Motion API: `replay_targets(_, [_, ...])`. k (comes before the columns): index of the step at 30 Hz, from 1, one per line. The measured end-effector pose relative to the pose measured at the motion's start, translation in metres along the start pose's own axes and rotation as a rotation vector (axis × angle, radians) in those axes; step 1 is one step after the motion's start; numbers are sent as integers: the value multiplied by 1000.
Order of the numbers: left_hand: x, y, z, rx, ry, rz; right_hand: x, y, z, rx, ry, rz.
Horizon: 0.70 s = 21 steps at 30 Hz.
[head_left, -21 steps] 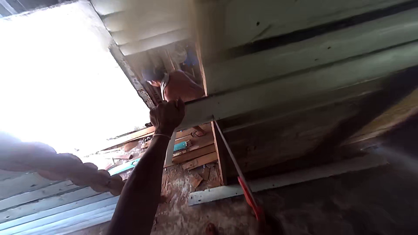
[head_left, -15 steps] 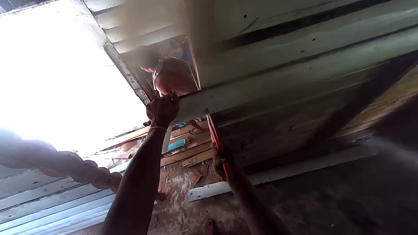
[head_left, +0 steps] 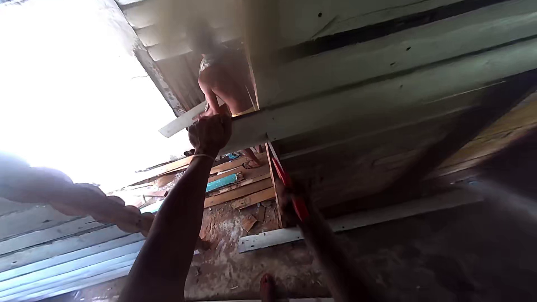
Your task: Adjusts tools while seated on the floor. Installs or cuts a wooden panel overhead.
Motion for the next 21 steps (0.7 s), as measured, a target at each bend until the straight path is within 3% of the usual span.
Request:
replay_targets(2, [0, -1, 2, 11, 33, -22, 42, 5, 7, 211, 85, -64])
replay_targets(4, [1, -2, 4, -9, 50, -10, 36, 3, 2, 246, 71, -45])
replay_targets(8, [-1, -2, 5, -13, 46, 8, -97, -34, 21, -31, -123, 13])
replay_targets(11, [3, 0, -1, 4, -2, 36, -159, -45, 30, 275, -111, -159])
replay_targets(13, [3, 1, -3, -3, -16, 24, -133, -37, 30, 239, -125, -150])
replay_targets(15, [6, -2, -2, -10, -32, 4, -62, -4, 24, -20, -124, -21])
replay_targets(18, [3, 6, 1, 33, 25, 27, 51, 18, 15, 219, 87, -139])
replay_targets(21, [9, 2, -7, 32, 37, 8, 65, 21, 25, 316, 155, -117])
Point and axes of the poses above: each hand's wrist, its own x-axis towards the middle knuckle, its own z-axis out of the back of the hand, y = z × x, the point moved 4 cm from there along x, towards the middle knuckle, and after that the axes turned 2 degrees about -y, right-handed, at the moved point
